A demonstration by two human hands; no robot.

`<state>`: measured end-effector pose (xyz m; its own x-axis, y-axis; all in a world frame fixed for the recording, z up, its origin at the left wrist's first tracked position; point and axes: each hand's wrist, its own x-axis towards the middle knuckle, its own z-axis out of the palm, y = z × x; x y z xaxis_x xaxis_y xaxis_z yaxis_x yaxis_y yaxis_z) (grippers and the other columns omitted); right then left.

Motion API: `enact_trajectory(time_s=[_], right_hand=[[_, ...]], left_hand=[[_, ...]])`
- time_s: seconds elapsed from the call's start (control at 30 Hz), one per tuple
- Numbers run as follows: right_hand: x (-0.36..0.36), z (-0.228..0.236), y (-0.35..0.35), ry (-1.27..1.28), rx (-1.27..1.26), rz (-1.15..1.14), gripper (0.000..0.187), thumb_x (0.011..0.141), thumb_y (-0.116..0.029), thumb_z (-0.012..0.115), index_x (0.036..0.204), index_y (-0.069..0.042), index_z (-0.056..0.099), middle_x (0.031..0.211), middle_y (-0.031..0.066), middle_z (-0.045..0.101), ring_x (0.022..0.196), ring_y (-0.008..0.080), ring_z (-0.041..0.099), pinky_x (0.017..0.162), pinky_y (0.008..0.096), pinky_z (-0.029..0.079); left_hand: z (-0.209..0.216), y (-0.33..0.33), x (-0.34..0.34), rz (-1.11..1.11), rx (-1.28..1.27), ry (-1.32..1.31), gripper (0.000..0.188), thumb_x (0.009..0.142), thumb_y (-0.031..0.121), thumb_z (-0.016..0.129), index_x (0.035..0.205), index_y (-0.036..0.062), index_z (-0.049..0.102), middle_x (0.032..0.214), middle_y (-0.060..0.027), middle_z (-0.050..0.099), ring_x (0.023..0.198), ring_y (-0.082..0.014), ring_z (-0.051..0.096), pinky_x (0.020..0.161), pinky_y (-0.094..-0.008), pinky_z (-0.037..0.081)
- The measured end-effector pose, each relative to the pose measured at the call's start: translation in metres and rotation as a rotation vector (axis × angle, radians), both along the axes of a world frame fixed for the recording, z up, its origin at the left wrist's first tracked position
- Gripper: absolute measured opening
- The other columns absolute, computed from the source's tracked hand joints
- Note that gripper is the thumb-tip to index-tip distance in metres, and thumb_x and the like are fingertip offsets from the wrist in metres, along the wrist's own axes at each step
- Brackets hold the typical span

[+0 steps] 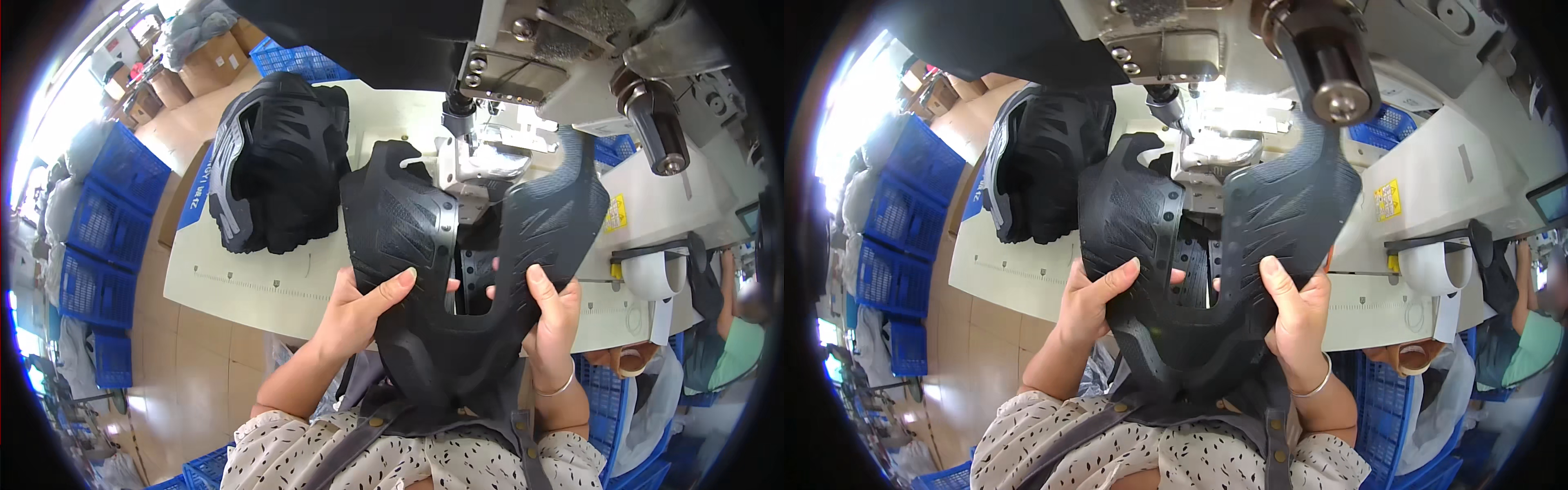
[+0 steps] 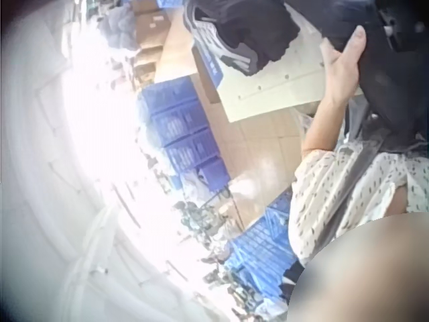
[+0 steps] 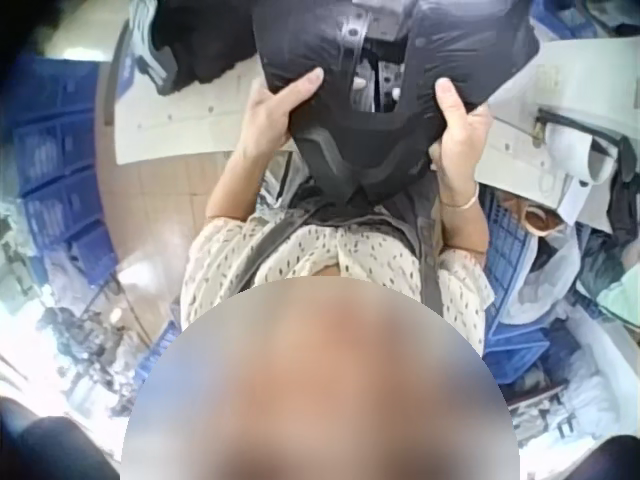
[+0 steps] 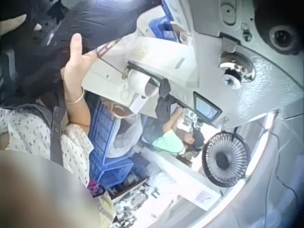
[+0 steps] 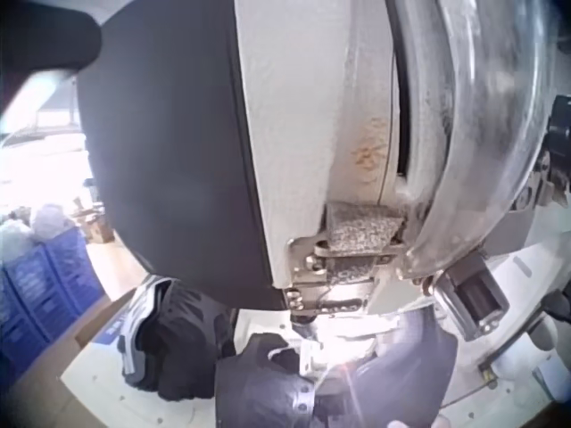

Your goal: The recorder is using an industrial sewing machine to stitch together components of a black shoe upper.

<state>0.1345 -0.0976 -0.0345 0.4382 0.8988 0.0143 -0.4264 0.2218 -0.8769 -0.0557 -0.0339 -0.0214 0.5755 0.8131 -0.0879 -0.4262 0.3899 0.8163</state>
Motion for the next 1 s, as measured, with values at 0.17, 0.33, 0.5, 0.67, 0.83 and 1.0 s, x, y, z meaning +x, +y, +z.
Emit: enact_trajectory(time_s=[0.17,0.33,0.5,0.67,0.83,1.0], right_hand=[[-0.003,0.020,0.005,0.170,0.057,-0.052,0.025,0.088,-0.007,0.046,0.112,-0.001,0.048,0.099,0.0155,0.059,0.079,0.0228,0.062,0.069,0.0330,0.053],[0.010,0.022,0.021,0.220,-0.046,0.060,0.028,0.088,-0.012,0.048,0.112,0.003,0.052,0.105,0.0156,0.061,0.082,0.0161,0.061,0.076,0.0260,0.049],[0.017,0.018,0.022,0.051,0.130,0.024,0.033,0.084,-0.007,0.049,0.115,0.004,0.046,0.102,0.0162,0.060,0.088,0.0182,0.060,0.082,0.0275,0.048],[0.016,0.014,0.018,-0.069,0.149,0.022,0.037,0.083,-0.006,0.049,0.118,0.004,0.043,0.104,0.0152,0.059,0.092,0.0186,0.060,0.083,0.0289,0.048],[0.017,0.013,0.014,-0.107,0.149,-0.020,0.040,0.083,-0.005,0.050,0.120,0.004,0.040,0.105,0.0148,0.058,0.093,0.0190,0.060,0.085,0.0298,0.048],[0.019,0.010,0.013,-0.096,0.165,-0.034,0.042,0.082,-0.005,0.051,0.121,0.004,0.040,0.107,0.0150,0.057,0.094,0.0193,0.059,0.085,0.0299,0.048]], left_hand=[[0.018,0.005,0.024,0.139,0.172,-0.050,0.027,0.090,0.008,0.046,0.110,-0.0094,0.048,0.099,-0.0226,0.061,0.088,-0.0261,0.062,0.077,-0.0363,0.052],[0.029,0.026,0.031,0.119,0.179,-0.021,0.026,0.087,0.000,0.043,0.112,-0.0083,0.046,0.099,-0.0184,0.062,0.089,-0.0225,0.062,0.080,-0.0324,0.051],[0.032,0.033,0.034,0.143,0.285,0.044,0.031,0.084,0.002,0.045,0.112,-0.0107,0.045,0.093,-0.0249,0.061,0.081,-0.0269,0.064,0.069,-0.0332,0.056],[0.033,0.029,0.036,0.141,0.361,0.068,0.028,0.085,0.002,0.045,0.110,-0.0101,0.045,0.092,-0.0233,0.061,0.082,-0.0277,0.064,0.070,-0.0344,0.056],[0.031,0.030,0.038,0.141,0.382,0.051,0.028,0.086,0.001,0.045,0.111,-0.0097,0.043,0.091,-0.0228,0.061,0.082,-0.0275,0.064,0.070,-0.0350,0.055],[0.031,0.030,0.038,0.121,0.388,0.064,0.028,0.086,0.000,0.044,0.112,-0.0089,0.043,0.091,-0.0230,0.061,0.081,-0.0273,0.064,0.070,-0.0353,0.055]])
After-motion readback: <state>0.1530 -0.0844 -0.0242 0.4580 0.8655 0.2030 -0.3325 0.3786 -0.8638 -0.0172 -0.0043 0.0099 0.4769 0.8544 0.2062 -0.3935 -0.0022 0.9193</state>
